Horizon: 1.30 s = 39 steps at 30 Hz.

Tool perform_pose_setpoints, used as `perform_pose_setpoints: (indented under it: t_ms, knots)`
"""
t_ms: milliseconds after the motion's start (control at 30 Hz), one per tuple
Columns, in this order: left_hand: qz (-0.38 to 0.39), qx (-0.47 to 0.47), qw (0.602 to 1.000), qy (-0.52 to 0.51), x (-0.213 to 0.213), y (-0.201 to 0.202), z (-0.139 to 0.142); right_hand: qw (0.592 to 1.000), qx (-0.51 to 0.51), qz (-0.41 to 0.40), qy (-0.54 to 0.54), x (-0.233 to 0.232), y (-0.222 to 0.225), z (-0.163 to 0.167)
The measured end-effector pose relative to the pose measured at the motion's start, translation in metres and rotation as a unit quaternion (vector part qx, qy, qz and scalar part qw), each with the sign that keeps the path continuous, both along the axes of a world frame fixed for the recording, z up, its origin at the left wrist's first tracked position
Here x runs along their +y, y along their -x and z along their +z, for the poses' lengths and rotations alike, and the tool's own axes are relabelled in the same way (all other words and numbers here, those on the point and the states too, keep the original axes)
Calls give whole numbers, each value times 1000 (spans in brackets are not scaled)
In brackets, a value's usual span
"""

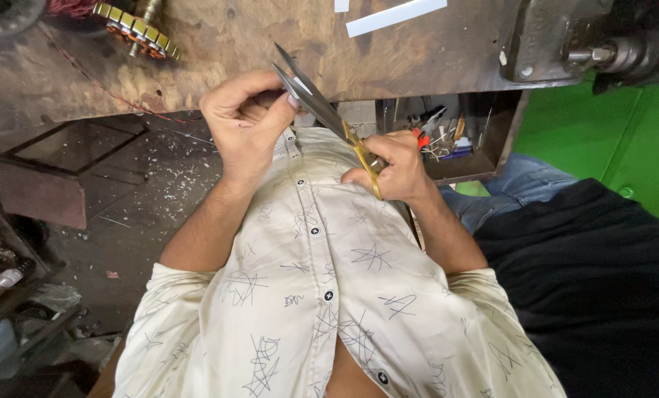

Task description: The person is repairing an electrical motor stator by hand. They use a cloth to wipe the copper windings, then use scissors to cut and apply white insulating tape to the wire ends.

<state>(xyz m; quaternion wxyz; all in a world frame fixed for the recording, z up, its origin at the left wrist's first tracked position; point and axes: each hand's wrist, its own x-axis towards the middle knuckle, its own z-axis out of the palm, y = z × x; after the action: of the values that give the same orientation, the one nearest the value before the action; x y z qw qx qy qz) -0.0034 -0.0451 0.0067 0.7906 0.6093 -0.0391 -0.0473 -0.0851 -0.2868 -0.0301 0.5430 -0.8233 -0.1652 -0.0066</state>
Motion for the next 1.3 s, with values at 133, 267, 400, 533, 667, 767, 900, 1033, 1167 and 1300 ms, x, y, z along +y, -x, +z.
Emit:
perform_pose_setpoints:
  t_ms: [133, 267, 400, 533, 667, 767, 900, 1033, 1167, 1300]
  knots:
    - [-14, -3, 999, 31, 0, -1, -1, 1000, 12, 2, -9, 1, 1, 1]
    - [-22, 6, 999, 30, -1, 0, -1, 1000, 18, -3, 3, 2, 3, 1]
    - [-23, 15, 1000, 14, -1, 0, 0, 1000, 26, -7, 9, 3, 5, 2]
    - [-34, 15, 999, 17, 0, -1, 0, 999, 26, -19, 19, 2, 10, 0]
    - [-55, 24, 998, 3, -5, -4, -8, 997, 62, -45, 6, 0, 18, -15]
    - [-78, 13, 997, -22, -24, -17, -21, 990, 112, -86, -10, -5, 26, -30]
    - [-130, -112, 957, -234, -72, -49, -41, 911, 313, -188, -192, -17, 35, -40]
    - [-194, -272, 859, -388, -97, -64, -42, 899, 332, -247, -140, -29, 37, -33]
    - [-232, -274, 807, -469, -68, -39, -46, 901, 376, -197, -89, -28, 34, -28]
    - [-213, -236, 795, -517, -11, 3, -52, 882, 452, -104, -89, -8, 35, -30]
